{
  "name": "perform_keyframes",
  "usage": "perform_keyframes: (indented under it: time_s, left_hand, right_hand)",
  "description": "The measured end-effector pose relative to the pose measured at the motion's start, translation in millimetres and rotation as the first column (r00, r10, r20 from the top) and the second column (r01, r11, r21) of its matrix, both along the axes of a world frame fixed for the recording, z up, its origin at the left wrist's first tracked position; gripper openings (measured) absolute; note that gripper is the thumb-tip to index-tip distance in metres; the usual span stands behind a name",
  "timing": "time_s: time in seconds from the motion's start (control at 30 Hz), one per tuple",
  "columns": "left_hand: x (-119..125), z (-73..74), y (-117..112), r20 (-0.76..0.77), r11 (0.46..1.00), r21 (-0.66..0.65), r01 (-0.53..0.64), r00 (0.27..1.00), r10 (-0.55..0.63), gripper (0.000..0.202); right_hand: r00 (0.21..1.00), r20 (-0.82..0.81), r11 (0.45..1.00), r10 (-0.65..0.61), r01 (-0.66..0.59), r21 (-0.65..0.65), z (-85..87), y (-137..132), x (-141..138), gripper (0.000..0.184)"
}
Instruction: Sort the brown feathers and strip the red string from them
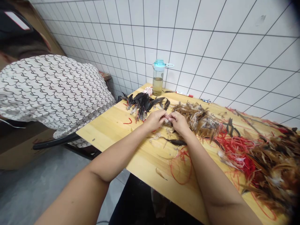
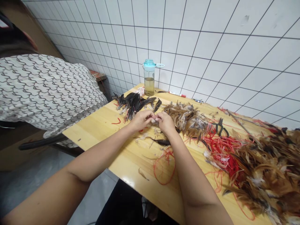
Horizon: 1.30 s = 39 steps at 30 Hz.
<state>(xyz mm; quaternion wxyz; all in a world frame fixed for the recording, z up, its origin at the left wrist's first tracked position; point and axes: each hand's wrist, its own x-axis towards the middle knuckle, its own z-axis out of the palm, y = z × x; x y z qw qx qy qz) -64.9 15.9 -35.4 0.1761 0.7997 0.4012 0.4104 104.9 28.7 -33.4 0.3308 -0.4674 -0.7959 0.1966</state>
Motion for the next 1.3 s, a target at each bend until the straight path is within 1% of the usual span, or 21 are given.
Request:
perform_keyframes:
  time_s: [0.17, 0.3, 0.5, 0.67, 0.87, 1.0, 1.1, 1.2, 1.3]
  left_hand:
    - [1, 1.2, -2, 0.016, 0.999, -0.029, -0.038, 0.999, 0.038, 0.010]
    - [2, 2.2, -3, 0.025, 0.998, -0.050, -0.037, 0.999, 0.038, 0.010]
    - [2, 3.2, -5, 0.013, 0.997, -0.066, -0.035, 0.999, 0.036, 0.011]
    - [2, 4.3, -5, -0.015, 0.996, -0.084, -0.031, 0.999, 0.030, 0.010]
    - [1, 4.1, -4, -0.019, 0.997, -0.074, -0.033, 0.999, 0.032, 0.010]
    - [0, 4.0, -4, 0.030, 0.993, -0.116, -0.014, 0.999, 0.018, 0.009]
    - [0, 4.5, -4, 0.064, 0.991, -0.134, 0.019, 0.998, -0.011, 0.007]
    - [0, 4.0, -4, 0.094, 0.983, -0.166, 0.072, 0.994, -0.057, 0.006]
    - [0, 2.8, -4, 0.171, 0.970, -0.215, 0.117, 0.982, -0.080, 0.004]
  right_hand:
    - [0.997, 0.065, 0.998, 0.041, -0.044, 0.039, 0.0, 3, 6, 0.021]
    - [0.988, 0.148, 0.995, 0.037, -0.051, 0.087, 2.2, 4, 10, 0.026]
    - [0.936, 0.351, 0.990, 0.004, -0.052, 0.128, 9.8, 0, 13, 0.028]
    - [0.891, 0.453, 0.987, -0.031, -0.044, 0.154, 15.3, -2, 17, 0.028]
    - [0.869, 0.491, 0.981, -0.062, -0.037, 0.189, 18.6, -1, 21, 0.027]
    - [0.867, 0.492, 0.981, -0.073, -0.026, 0.192, 20.7, 0, 26, 0.026]
    - [0.870, 0.487, 0.979, -0.083, -0.020, 0.203, 21.8, 1, 31, 0.028]
    - [0.853, 0.517, 0.977, -0.074, -0.043, 0.211, 22.4, 1, 33, 0.028]
    - [0.831, 0.554, 0.977, -0.054, -0.071, 0.202, 23.2, 1, 31, 0.028]
